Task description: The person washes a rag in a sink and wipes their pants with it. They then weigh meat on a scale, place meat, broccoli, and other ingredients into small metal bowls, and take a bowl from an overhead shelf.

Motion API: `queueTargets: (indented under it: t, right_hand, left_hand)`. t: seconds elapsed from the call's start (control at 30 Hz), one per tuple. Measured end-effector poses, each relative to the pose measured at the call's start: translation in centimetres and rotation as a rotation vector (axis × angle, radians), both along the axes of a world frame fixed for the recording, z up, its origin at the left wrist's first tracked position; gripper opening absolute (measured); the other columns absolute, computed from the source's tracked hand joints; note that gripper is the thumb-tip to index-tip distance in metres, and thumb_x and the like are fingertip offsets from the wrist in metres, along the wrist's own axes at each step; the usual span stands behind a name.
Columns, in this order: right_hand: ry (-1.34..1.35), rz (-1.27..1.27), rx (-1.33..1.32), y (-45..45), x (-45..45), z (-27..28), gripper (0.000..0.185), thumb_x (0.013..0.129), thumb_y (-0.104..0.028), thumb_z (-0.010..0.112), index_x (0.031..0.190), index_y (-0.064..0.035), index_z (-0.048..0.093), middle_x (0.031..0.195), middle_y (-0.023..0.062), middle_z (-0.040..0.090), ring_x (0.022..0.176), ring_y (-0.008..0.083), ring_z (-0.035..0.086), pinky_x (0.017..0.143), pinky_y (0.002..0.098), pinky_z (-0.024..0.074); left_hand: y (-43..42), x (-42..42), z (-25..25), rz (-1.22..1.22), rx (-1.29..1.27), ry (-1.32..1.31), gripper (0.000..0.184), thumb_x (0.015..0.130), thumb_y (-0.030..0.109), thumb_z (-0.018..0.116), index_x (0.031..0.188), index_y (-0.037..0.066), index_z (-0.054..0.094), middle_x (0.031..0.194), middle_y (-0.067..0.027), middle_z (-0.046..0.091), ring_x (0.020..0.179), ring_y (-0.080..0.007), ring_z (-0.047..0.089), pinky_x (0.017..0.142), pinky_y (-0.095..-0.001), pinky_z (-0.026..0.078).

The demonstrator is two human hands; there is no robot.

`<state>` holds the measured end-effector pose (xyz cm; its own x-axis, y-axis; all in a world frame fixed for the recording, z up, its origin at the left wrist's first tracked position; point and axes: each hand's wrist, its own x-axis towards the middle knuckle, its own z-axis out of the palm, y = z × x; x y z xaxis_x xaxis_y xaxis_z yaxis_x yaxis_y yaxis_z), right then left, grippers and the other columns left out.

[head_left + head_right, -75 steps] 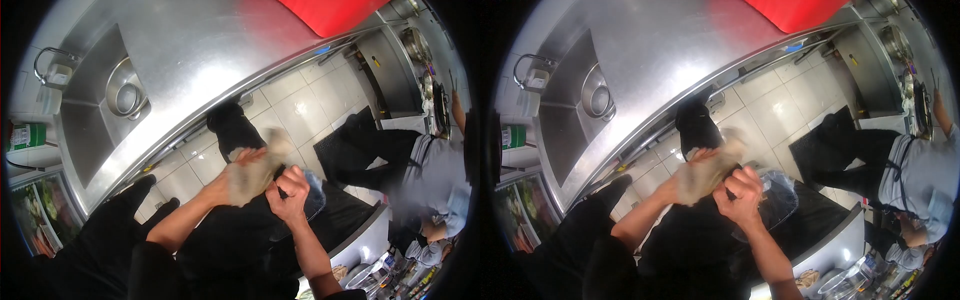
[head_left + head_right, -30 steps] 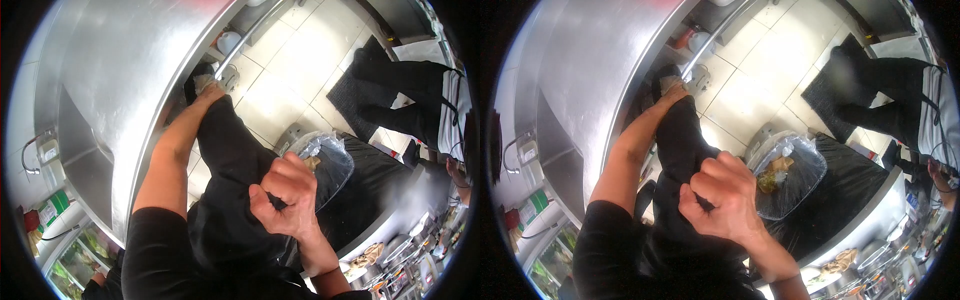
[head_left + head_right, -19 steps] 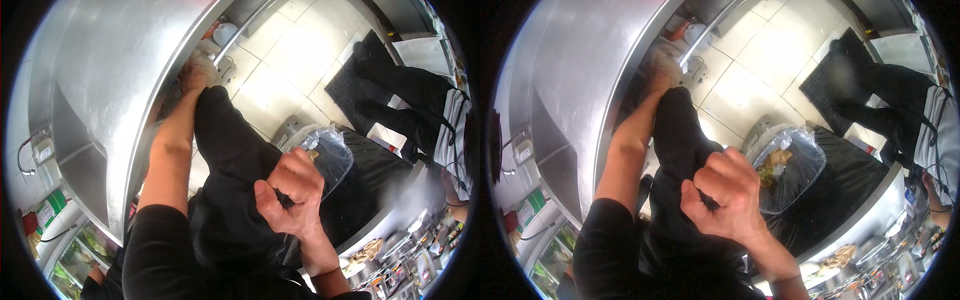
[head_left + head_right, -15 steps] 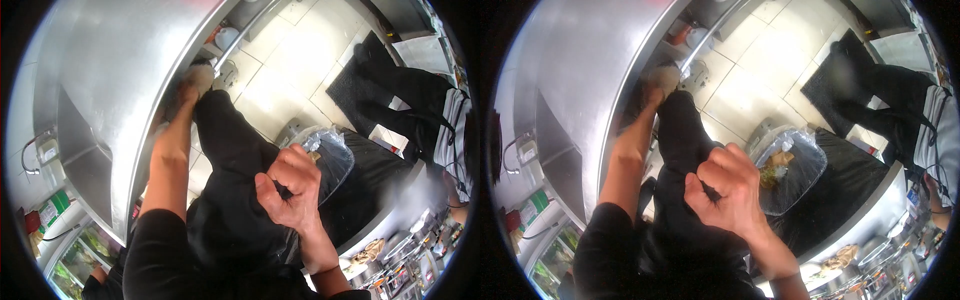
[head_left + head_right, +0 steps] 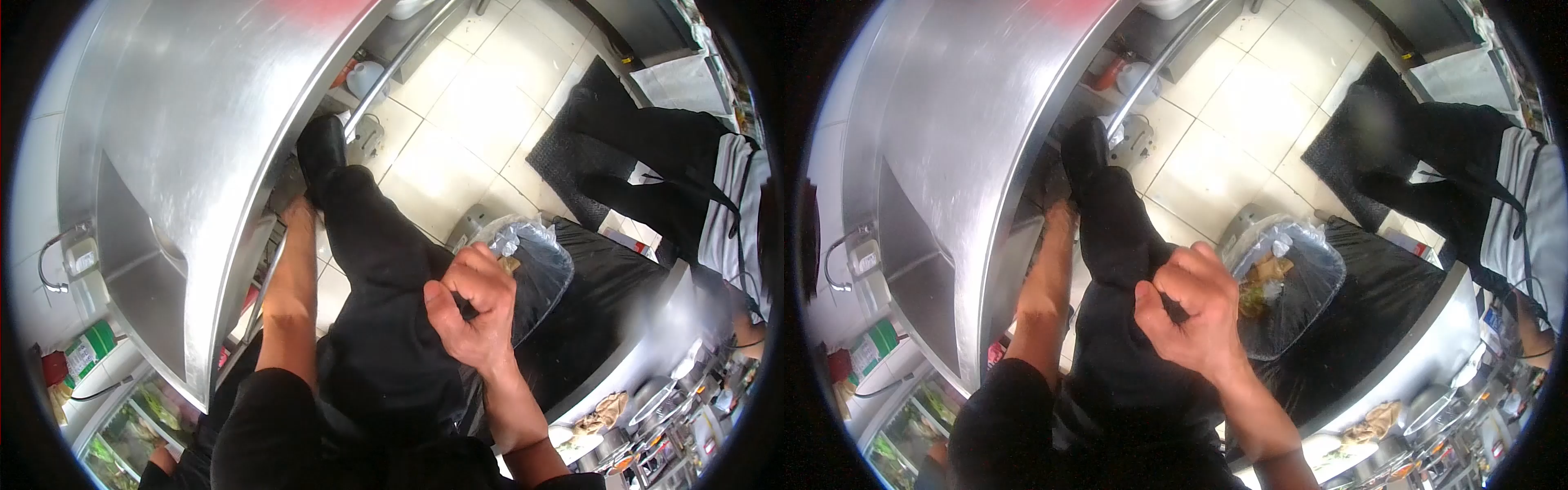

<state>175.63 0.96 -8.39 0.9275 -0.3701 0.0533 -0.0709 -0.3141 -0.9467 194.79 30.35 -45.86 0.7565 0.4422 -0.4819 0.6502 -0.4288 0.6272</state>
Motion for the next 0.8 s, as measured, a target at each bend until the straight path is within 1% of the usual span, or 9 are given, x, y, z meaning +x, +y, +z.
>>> queueTargets:
  t: [0.2, 0.3, 0.33, 0.4, 0.43, 0.5, 0.6, 0.67, 0.8]
  right_hand:
    - [-0.034, -0.020, 0.045, 0.3, 0.0, 0.0, 0.020, 0.065, -0.006, 0.064, 0.055, -0.0027, 0.047, 0.056, 0.0067, 0.041, 0.053, 0.0220, 0.037, 0.052, 0.0309, 0.0299]
    - [-0.018, 0.006, 0.058, 0.6, 0.2, 0.2, 0.020, 0.066, -0.006, 0.064, 0.055, -0.0035, 0.047, 0.055, 0.0062, 0.041, 0.053, 0.0217, 0.038, 0.052, 0.0307, 0.0294]
    - [-0.022, 0.026, 0.057, 0.6, 0.3, 0.3, 0.020, 0.065, -0.006, 0.064, 0.055, -0.0040, 0.047, 0.055, 0.0058, 0.041, 0.053, 0.0214, 0.037, 0.051, 0.0305, 0.0289]
    - [-0.031, 0.049, 0.059, 0.8, 0.5, 0.5, 0.019, 0.065, -0.006, 0.065, 0.055, -0.0051, 0.048, 0.055, 0.0050, 0.041, 0.052, 0.0208, 0.037, 0.051, 0.0300, 0.0277]
    - [-0.025, 0.051, 0.059, 1.0, 0.5, 0.5, 0.019, 0.065, -0.006, 0.065, 0.055, -0.0051, 0.048, 0.055, 0.0050, 0.041, 0.052, 0.0208, 0.037, 0.051, 0.0300, 0.0277]
    - [-0.034, 0.046, 0.066, 1.2, 0.5, 0.7, 0.018, 0.065, -0.006, 0.064, 0.056, -0.0051, 0.049, 0.056, 0.0051, 0.042, 0.053, 0.0207, 0.037, 0.051, 0.0302, 0.0279]
    - [-0.058, 0.029, 0.029, 1.2, 0.1, 0.8, 0.018, 0.062, -0.004, 0.066, 0.056, -0.0039, 0.049, 0.057, 0.0069, 0.041, 0.053, 0.0228, 0.037, 0.048, 0.0323, 0.0303]
    - [-0.069, 0.000, 0.015, 1.1, -0.3, 0.5, 0.018, 0.063, -0.005, 0.066, 0.057, -0.0039, 0.049, 0.057, 0.0070, 0.042, 0.054, 0.0232, 0.038, 0.049, 0.0324, 0.0308]
    - [-0.097, -0.094, 0.021, 2.2, -0.9, 0.3, 0.017, 0.066, -0.006, 0.065, 0.058, -0.0037, 0.050, 0.058, 0.0075, 0.044, 0.056, 0.0242, 0.040, 0.050, 0.0325, 0.0322]
  left_hand:
    - [-7.9, 10.6, 4.0, -0.206, 0.165, -0.241, 0.026, 0.082, 0.016, 0.046, 0.103, 0.013, 0.061, 0.108, -0.0165, 0.058, 0.087, -0.0338, 0.059, 0.077, -0.0394, 0.047]
    - [-12.7, 9.8, 7.5, -0.932, 0.469, -0.186, 0.031, 0.078, 0.015, 0.050, 0.106, 0.017, 0.062, 0.111, -0.0183, 0.057, 0.093, -0.0352, 0.058, 0.082, -0.0427, 0.046]
    - [-12.8, 9.3, 6.7, -0.933, 0.464, -0.186, 0.031, 0.078, 0.015, 0.050, 0.106, 0.017, 0.062, 0.111, -0.0183, 0.057, 0.093, -0.0352, 0.058, 0.082, -0.0427, 0.046]
    - [-12.9, 8.0, 5.5, -1.547, 0.668, -0.272, 0.039, 0.081, 0.019, 0.051, 0.117, 0.005, 0.056, 0.130, -0.0201, 0.043, 0.118, -0.0347, 0.043, 0.103, -0.0373, 0.030]
    - [-13.1, 7.5, 5.0, -1.546, 0.664, -0.268, 0.039, 0.081, 0.019, 0.051, 0.117, 0.005, 0.056, 0.130, -0.0201, 0.043, 0.118, -0.0347, 0.043, 0.103, -0.0373, 0.030]
    - [-14.1, 6.5, 4.5, -1.795, 0.706, 0.135, 0.040, 0.076, 0.013, 0.057, 0.115, 0.005, 0.057, 0.120, -0.0199, 0.052, 0.110, -0.0324, 0.052, 0.097, -0.0363, 0.038]
    - [-16.6, 5.8, 2.2, -1.495, 0.608, 0.290, 0.040, 0.073, 0.012, 0.063, 0.112, 0.005, 0.059, 0.111, -0.0180, 0.058, 0.102, -0.0312, 0.056, 0.091, -0.0359, 0.044]
    - [-17.1, 3.4, 5.9, -1.380, 0.578, 0.242, 0.035, 0.073, 0.013, 0.064, 0.107, 0.003, 0.062, 0.106, -0.0154, 0.061, 0.100, -0.0269, 0.058, 0.087, -0.0335, 0.045]
    - [-17.1, 3.2, 10.6, -1.379, -0.095, 0.939, 0.030, 0.074, 0.013, 0.064, 0.103, 0.004, 0.064, 0.100, -0.0116, 0.064, 0.095, -0.0196, 0.059, 0.083, -0.0305, 0.046]
